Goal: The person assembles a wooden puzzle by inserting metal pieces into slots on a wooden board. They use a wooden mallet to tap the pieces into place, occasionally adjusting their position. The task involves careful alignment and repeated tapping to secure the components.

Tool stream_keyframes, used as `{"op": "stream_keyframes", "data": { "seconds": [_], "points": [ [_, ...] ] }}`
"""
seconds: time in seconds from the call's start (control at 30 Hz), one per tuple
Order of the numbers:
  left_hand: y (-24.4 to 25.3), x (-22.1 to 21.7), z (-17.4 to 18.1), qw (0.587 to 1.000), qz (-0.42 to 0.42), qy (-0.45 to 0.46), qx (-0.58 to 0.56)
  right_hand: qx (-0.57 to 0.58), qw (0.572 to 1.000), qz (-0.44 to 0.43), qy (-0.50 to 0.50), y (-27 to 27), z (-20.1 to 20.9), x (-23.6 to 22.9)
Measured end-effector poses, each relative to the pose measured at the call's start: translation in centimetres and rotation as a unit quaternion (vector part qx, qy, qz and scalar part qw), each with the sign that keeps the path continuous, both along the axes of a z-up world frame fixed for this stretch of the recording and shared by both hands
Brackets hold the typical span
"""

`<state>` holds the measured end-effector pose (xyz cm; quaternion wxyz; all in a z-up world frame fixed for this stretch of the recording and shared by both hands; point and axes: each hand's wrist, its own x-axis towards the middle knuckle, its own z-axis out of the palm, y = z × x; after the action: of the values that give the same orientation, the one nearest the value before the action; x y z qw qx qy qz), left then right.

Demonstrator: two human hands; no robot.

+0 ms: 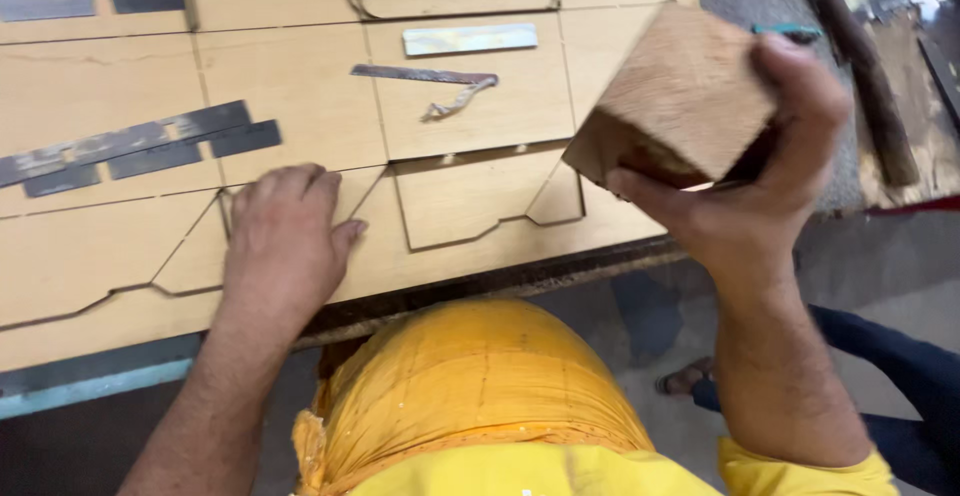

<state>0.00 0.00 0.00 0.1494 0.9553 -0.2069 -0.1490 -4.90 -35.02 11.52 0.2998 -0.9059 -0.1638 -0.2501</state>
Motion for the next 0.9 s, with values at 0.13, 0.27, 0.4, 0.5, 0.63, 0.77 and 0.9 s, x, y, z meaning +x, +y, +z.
{"op": "stream_keyframes", "data": {
  "seconds": [0.13,0.27,0.4,0.5,0.63,0.77,0.9],
  "points": [
    [1.2,-2.7,-1.4,0.991,0.022,-0.075,-0.107,-0.062,0.991,0.121,0.012,3.4,1.3,3.9],
    [1.9,-3.8,-3.2,0.977,0.029,-0.146,-0.151,-0.116,0.971,0.206,0.036,8.2,2.9,7.7],
    [2.4,-4.6,-4.0,0.952,0.039,-0.253,-0.169,-0.154,0.952,0.254,0.073,14.6,1.6,12.1],
    [2.7,-5.3,-4.1,0.932,0.041,-0.305,-0.189,-0.124,0.936,0.329,0.003,18.8,0.0,14.0],
    [3.0,-5.5,-4.1,0.914,0.047,-0.344,-0.211,-0.178,0.924,0.335,-0.054,23.2,-1.5,14.8],
    [3.2,-6.0,-4.1,0.905,0.063,-0.356,-0.223,-0.360,0.840,0.339,0.224,25.8,-2.0,14.3],
    [3.1,-5.7,-4.1,0.893,0.073,-0.385,-0.221,-0.411,0.808,0.321,0.273,27.1,-1.5,14.9]
  ]
}}
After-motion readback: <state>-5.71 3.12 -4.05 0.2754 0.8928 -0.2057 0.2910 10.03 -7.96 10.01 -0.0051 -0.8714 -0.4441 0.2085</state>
